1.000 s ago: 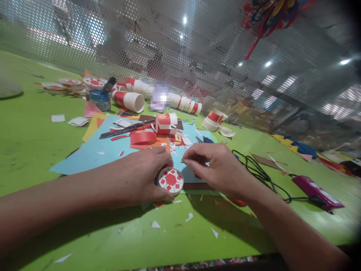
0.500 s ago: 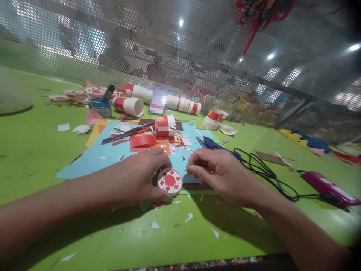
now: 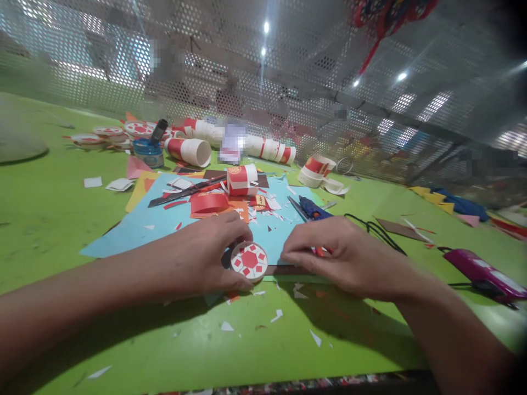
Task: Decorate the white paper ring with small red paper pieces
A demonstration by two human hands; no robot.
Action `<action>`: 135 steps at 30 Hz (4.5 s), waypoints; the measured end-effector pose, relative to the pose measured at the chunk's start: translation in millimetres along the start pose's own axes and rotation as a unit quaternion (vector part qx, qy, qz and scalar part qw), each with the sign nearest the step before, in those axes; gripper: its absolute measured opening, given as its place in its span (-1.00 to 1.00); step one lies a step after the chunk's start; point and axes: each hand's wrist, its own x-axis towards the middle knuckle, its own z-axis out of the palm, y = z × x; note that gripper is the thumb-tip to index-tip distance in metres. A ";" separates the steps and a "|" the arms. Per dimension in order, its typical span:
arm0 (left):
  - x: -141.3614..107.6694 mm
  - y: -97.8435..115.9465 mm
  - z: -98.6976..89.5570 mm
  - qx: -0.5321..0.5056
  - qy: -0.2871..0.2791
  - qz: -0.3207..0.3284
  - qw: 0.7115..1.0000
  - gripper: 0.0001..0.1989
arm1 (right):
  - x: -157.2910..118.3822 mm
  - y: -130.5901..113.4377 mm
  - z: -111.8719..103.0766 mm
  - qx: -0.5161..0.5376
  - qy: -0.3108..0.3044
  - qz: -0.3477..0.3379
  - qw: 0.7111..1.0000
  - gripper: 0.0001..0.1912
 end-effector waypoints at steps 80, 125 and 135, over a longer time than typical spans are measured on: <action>-4.5 1.9 -9.2 -0.076 0.056 0.080 0.992 -0.57 | 16.6 3.3 24.0 0.272 0.019 0.153 0.950 -0.66; 4.5 -0.3 7.6 -0.400 -0.005 -0.039 0.916 -0.52 | 13.9 -0.2 47.0 -0.014 0.278 0.013 0.960 -0.89; 6.8 -1.2 12.2 -0.444 -0.037 -0.051 0.894 -0.52 | 12.6 5.3 58.4 -0.130 0.195 -0.058 0.970 -0.72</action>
